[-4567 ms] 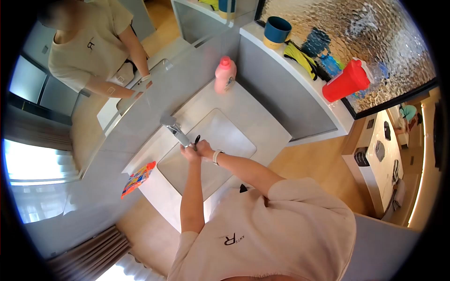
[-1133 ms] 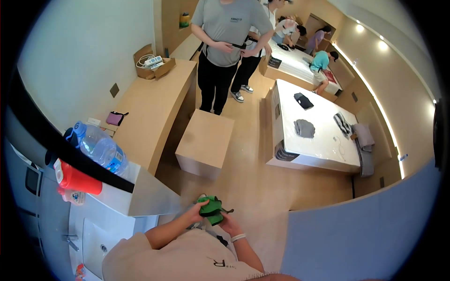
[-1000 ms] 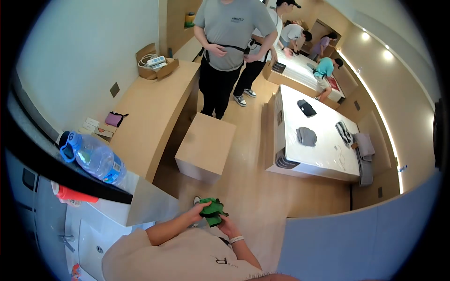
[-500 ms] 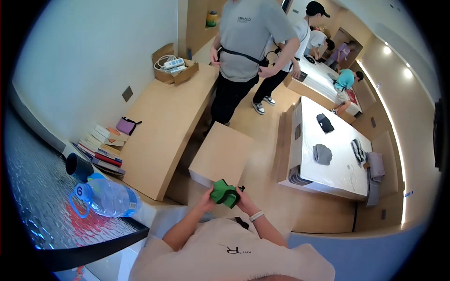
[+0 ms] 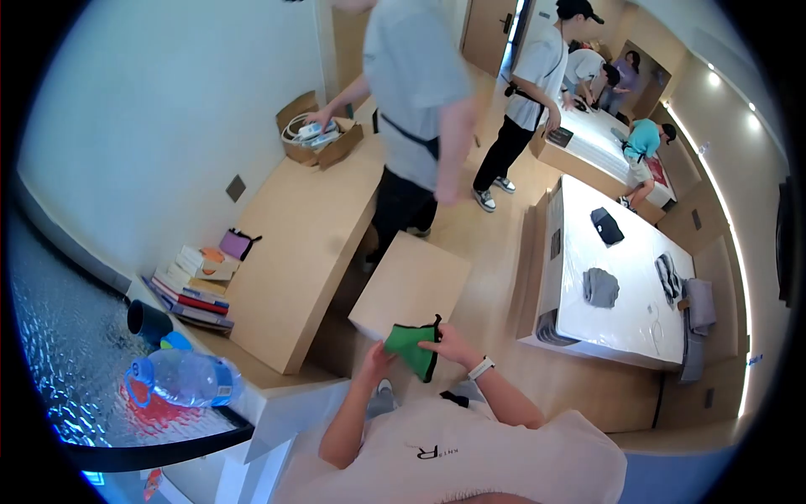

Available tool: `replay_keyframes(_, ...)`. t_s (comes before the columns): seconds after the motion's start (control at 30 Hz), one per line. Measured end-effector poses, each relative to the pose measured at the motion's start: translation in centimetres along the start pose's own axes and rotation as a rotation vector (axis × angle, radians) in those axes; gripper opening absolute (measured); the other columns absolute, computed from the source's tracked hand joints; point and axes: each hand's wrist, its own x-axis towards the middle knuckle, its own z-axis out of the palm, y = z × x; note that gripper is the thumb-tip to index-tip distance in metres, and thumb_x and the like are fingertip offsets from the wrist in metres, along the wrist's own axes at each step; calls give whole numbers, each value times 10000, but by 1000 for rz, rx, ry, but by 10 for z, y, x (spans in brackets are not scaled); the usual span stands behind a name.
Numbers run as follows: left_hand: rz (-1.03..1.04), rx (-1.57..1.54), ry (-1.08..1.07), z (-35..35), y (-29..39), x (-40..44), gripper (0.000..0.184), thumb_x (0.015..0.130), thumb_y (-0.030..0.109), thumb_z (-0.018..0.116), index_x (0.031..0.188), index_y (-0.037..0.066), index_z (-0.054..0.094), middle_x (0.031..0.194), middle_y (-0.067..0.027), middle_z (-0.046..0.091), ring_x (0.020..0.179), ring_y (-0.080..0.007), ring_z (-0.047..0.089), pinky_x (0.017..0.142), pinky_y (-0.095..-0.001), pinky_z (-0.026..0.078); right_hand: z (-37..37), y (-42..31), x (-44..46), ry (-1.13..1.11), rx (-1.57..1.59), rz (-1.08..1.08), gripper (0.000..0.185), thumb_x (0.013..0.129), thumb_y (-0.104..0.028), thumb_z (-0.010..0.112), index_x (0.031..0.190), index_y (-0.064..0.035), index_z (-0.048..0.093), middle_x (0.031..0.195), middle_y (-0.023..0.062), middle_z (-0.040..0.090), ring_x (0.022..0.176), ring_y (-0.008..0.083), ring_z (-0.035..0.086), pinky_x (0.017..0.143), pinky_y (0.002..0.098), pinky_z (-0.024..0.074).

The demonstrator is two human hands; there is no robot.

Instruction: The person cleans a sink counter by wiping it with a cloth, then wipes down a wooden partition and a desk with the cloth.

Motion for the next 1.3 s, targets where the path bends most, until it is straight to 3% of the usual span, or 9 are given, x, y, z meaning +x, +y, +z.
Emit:
replay_keyframes(0.3,176,628,-161,163,-75,112,396,935,19,740,1323,46,668,1209,10,705,1138,-106,621,1004,-283,479,-184,100,-42,88,316,26,397,960,-238,796,1264,-7,688,1101,68,743,970,135,668,844,323,552)
replay_keyframes(0.53,52,604,-229,355,-148,200,446,982,112,737,1399,25,608,1230,-38,726,1102,-136,678,963,-304,533,-356,160,-106,223,486,47,338,963,-184,784,1224,11,691,1099,69,748,982,141,688,848,323,561)
replay_keyframes(0.73,38,746,-267,428,-196,270,451,1002,185,731,1387,21,563,1264,-84,695,1106,-160,676,903,-337,556,-428,251,-94,701,384,-17,358,966,-108,755,1284,-9,625,1090,47,718,951,150,677,872,297,549)
replay_keyframes(0.87,287,1207,-238,457,-204,311,299,1001,163,705,1222,8,578,1036,-154,691,930,-210,697,757,-358,540,-439,291,-67,910,171,187,593,933,-299,794,1389,-32,525,1359,132,594,1201,240,591,1011,428,499)
replay_keyframes(1.03,453,1521,-66,503,-203,372,310,1009,208,654,1237,36,533,1024,-247,671,915,-376,691,727,-475,516,-483,284,-34,537,1051,697,776,971,-526,648,1528,-56,378,1578,134,425,1423,310,442,1116,587,416)
replay_keyframes(1.07,298,1543,-82,526,-194,380,313,1012,209,641,1246,42,519,1051,-251,677,934,-413,685,751,-509,513,-497,288,-20,432,1273,785,812,981,-573,598,1561,-68,338,1623,120,390,1469,328,403,1138,628,393)
replay_keyframes(1.1,146,1558,-97,544,-187,397,315,1015,211,629,1255,47,506,1078,-255,683,954,-450,678,774,-542,511,-511,296,-4,430,1265,782,812,981,-573,598,1561,-68,338,1623,120,390,1469,328,403,1138,628,393)
replay_keyframes(1.2,315,1522,-204,527,-238,488,306,1026,237,609,1250,51,515,1122,-276,669,993,-486,662,834,-555,513,-559,331,72,481,1394,731,690,1042,-571,500,1532,-92,423,1551,146,487,1430,350,465,1183,582,401)
replay_keyframes(1.3,312,1448,-299,559,-247,556,316,1038,276,575,1255,53,527,1152,-275,662,1023,-493,659,859,-555,516,-607,373,131,397,1372,326,684,1069,-646,342,1428,-116,582,1521,187,542,1404,356,515,1191,500,415)
